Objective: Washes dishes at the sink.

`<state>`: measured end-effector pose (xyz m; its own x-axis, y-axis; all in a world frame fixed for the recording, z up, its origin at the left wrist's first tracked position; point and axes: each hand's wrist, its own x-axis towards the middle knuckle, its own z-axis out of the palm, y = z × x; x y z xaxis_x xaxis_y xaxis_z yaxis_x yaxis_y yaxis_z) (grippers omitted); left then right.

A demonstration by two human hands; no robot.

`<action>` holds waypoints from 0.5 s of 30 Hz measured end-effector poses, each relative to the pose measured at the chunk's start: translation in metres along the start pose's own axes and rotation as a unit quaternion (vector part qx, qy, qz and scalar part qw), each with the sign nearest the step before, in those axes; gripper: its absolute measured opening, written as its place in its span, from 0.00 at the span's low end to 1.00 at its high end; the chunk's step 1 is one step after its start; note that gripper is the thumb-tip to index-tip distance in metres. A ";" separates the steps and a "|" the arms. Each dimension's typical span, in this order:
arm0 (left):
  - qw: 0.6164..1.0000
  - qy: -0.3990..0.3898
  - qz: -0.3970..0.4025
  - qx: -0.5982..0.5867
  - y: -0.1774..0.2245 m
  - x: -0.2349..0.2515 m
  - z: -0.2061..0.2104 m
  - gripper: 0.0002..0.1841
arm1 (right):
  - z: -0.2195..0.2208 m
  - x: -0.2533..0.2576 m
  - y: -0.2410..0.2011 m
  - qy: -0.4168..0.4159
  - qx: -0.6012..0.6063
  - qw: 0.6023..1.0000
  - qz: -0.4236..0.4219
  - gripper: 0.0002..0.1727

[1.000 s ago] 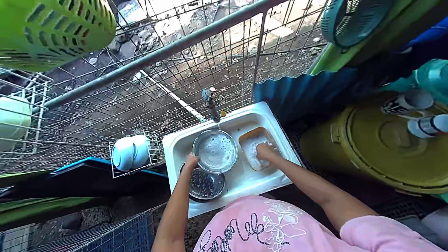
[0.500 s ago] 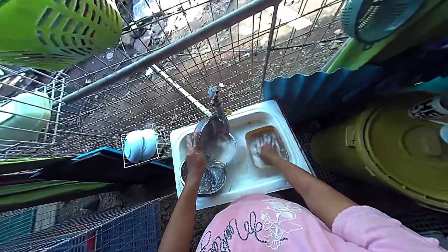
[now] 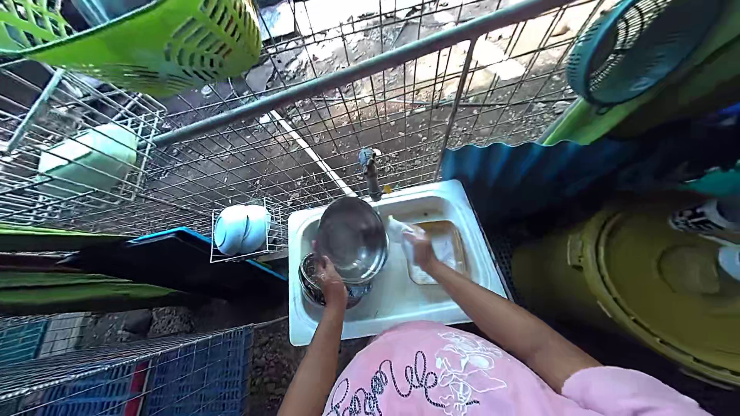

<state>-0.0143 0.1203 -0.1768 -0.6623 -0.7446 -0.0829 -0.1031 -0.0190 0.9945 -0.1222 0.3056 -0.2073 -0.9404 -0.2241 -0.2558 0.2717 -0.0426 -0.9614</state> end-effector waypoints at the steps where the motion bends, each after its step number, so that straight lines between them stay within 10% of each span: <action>1: 0.999 -0.008 -0.038 -0.021 -0.004 -0.010 0.008 0.28 | 0.024 -0.006 -0.001 -0.055 0.009 0.998 -0.021 0.23; 5: 0.988 -0.026 -0.118 -0.095 -0.007 -0.030 0.033 0.27 | 0.075 -0.046 0.007 -0.289 -0.146 0.942 -0.090 0.29; 10: 0.981 -0.050 -0.163 -0.089 0.013 -0.020 0.015 0.28 | -0.006 -0.007 -0.005 -0.350 -0.588 0.714 -0.149 0.29; 15: 0.961 -0.130 -0.203 -0.137 0.016 -0.037 0.052 0.28 | 0.011 0.008 -0.021 -0.233 -0.549 0.790 -0.140 0.37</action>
<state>-0.0303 0.1821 -0.1609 -0.7756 -0.4476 -0.4451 -0.2168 -0.4734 0.8537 -0.1329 0.2936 -0.1883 -0.6855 -0.7007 -0.1978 -0.5166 0.6595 -0.5462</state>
